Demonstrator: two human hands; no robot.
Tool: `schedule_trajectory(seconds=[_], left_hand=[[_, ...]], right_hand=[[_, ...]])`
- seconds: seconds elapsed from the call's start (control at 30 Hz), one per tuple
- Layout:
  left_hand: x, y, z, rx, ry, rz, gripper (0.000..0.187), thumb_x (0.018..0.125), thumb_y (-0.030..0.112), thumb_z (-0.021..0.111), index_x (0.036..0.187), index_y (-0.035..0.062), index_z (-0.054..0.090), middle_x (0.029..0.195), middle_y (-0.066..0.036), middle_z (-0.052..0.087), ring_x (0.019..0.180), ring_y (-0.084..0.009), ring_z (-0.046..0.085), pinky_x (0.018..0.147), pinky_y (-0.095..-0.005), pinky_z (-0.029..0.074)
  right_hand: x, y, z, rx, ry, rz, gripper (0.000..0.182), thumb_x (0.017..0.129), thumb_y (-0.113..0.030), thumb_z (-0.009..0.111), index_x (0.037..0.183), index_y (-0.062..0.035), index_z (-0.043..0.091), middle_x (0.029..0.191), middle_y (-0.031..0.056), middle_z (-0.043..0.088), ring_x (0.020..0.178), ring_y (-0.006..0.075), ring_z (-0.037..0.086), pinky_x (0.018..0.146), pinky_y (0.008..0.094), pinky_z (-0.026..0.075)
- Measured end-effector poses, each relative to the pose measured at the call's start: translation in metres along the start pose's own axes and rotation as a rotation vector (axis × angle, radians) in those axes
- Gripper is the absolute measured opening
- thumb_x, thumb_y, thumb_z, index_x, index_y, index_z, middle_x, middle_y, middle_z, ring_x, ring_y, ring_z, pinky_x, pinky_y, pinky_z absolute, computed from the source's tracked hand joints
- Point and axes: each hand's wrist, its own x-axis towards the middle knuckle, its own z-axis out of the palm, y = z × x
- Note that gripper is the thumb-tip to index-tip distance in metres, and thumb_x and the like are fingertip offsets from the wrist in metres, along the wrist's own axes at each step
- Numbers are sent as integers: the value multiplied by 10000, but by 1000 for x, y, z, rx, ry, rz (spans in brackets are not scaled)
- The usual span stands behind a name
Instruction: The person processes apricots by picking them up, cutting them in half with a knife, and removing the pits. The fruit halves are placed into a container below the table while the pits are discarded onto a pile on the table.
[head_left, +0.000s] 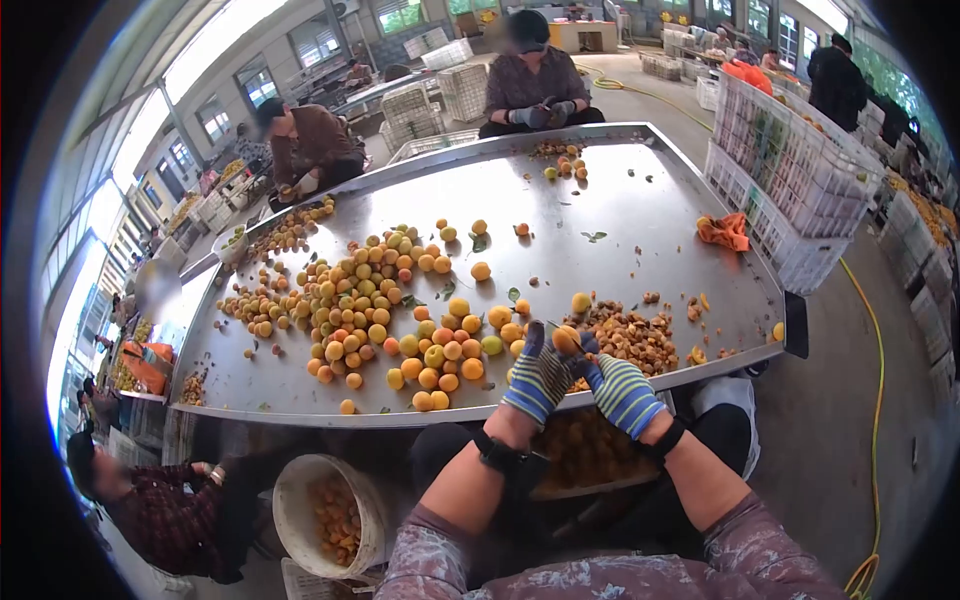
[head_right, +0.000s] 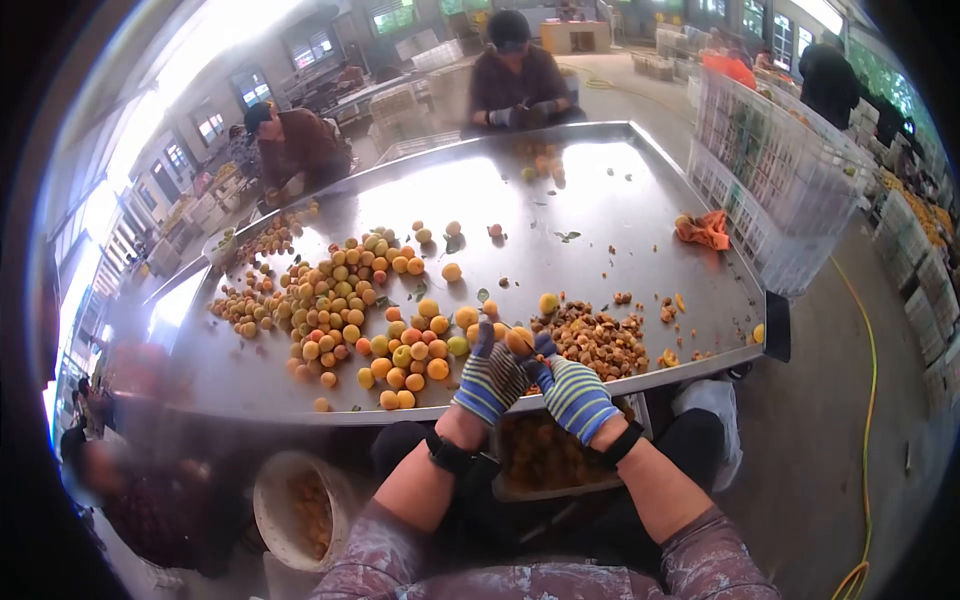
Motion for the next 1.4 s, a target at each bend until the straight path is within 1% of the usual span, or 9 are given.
schedule_trajectory(seconds=[0.17, 0.47, 0.6, 0.7, 0.87, 1.13, 1.23, 1.33, 1.4], left_hand=[[19, -13, -26, 177, 27, -25, 544, 888, 473, 503, 1123, -18, 532, 1123, -176, 593, 1044, -303, 566, 957, -440, 424], [25, -12, -35, 803, 25, 385, 353, 869, 238, 627, 1099, -4, 510, 1032, -178, 627, 925, -255, 634, 794, -340, 546], [29, -20, -36, 620, -5, 309, 475, 847, 313, 648, 1171, 10, 479, 1061, -140, 616, 920, -248, 625, 805, -349, 540], [23, -20, -16, 46, 149, -108, 618, 821, 492, 615, 1240, 86, 414, 925, -132, 598, 882, -298, 588, 777, -428, 508], [38, -28, -29, 115, 223, -6, 463, 861, 428, 598, 1082, 35, 497, 907, -148, 610, 810, -276, 608, 720, -398, 522], [29, -13, -23, 912, 235, 426, 277, 867, 219, 635, 1000, -9, 551, 826, -73, 644, 739, -119, 619, 655, -256, 532], [17, -6, -16, 1149, 238, 555, 265, 850, 209, 658, 989, 6, 560, 796, -46, 631, 715, -94, 601, 647, -229, 519], [20, -8, -14, 1029, 171, 504, 270, 828, 193, 684, 992, 14, 564, 777, -24, 616, 690, -76, 579, 639, -222, 512], [34, -11, -32, 1093, 179, 507, 282, 818, 176, 695, 1005, 13, 560, 789, -23, 618, 696, -74, 583, 643, -222, 515]], right_hand=[[-3, 7, 7, -80, -91, 143, 328, 920, -298, 475, 959, -1, 608, 730, 244, 603, 708, 413, 588, 598, 476, 435], [2, 35, 7, -38, -137, 66, 340, 922, -263, 483, 833, 37, 616, 702, 266, 586, 679, 419, 584, 586, 466, 432], [-4, 37, 10, 92, -113, 109, 338, 917, -264, 506, 854, 53, 606, 722, 265, 592, 703, 420, 583, 607, 439, 444], [-7, 37, 12, -98, -22, 43, 318, 927, -254, 489, 893, 35, 617, 734, 273, 591, 707, 418, 586, 601, 462, 437], [-12, 30, 14, -181, -13, 88, 313, 922, -251, 492, 861, 30, 616, 692, 265, 588, 658, 426, 579, 562, 487, 421], [-6, 49, 33, -43, 31, 62, 260, 910, -176, 499, 917, 48, 633, 719, 249, 611, 651, 401, 595, 590, 464, 430], [-6, 33, 25, 213, -165, 335, 238, 873, -127, 517, 1023, 42, 591, 706, 226, 609, 614, 378, 587, 558, 457, 426], [-10, 86, 52, -187, -123, -232, 286, 842, -103, 509, 1099, 22, 523, 615, 183, 569, 554, 343, 566, 498, 430, 413], [-13, 116, 71, 361, -106, 195, 448, 944, -410, 446, 660, -70, 506, 510, -31, 389, 451, 126, 374, 431, 332, 303]])
